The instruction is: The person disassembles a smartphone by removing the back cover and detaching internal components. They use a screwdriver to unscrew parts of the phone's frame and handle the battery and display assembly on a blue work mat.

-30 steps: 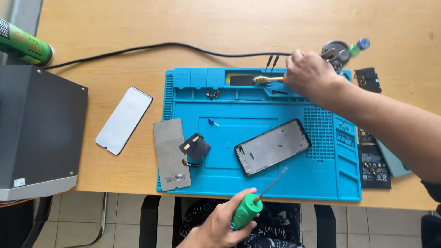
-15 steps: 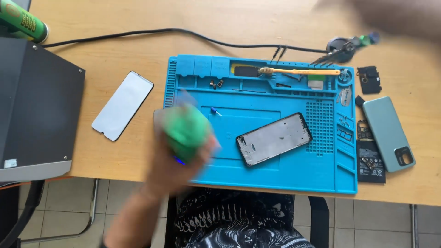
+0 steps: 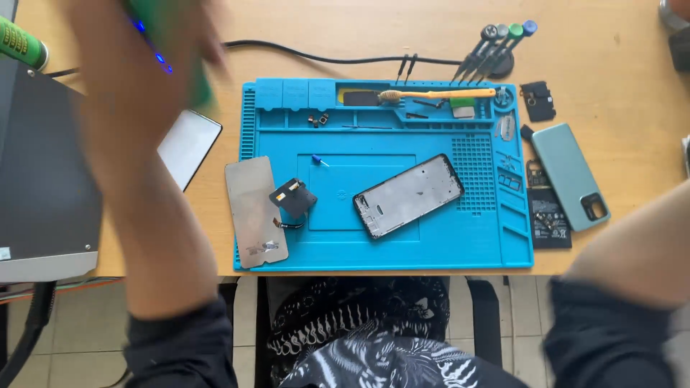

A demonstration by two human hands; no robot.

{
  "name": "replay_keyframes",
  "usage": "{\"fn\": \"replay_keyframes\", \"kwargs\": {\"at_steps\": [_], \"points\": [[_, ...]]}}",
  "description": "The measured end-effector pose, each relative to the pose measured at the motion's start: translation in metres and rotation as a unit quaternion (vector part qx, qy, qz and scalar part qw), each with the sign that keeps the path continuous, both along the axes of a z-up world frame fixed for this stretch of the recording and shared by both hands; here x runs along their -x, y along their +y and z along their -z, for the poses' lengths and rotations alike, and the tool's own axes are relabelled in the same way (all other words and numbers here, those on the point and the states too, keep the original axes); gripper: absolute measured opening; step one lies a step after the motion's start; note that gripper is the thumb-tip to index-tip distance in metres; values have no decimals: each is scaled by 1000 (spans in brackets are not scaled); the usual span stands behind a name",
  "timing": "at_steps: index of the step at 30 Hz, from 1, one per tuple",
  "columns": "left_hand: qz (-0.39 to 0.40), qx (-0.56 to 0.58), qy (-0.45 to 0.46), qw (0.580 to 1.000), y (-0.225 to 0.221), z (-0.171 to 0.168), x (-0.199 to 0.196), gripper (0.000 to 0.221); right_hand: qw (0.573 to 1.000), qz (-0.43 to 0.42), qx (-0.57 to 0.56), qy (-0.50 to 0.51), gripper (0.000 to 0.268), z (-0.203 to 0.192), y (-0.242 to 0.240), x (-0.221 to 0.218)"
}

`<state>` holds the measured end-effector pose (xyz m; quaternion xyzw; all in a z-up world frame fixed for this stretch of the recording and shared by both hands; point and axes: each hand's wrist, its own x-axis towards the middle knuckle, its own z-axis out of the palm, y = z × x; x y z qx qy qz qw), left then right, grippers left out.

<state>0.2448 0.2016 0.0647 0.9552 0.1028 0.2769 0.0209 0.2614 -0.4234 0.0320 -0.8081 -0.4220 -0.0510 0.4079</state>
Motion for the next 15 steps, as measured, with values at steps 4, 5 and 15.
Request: {"fn": "replay_keyframes", "kwargs": {"at_steps": [4,5,15], "points": [[302,346,79,885,-173,-11,117,68,984,-11,-167,55,45,1,37,21],[415,353,81,835,-193,-6,131,74,975,-8,-207,75,44,3,44,35],[414,419,156,793,-239,43,189,70,973,-36,-145,179,25,15,114,85]]}}
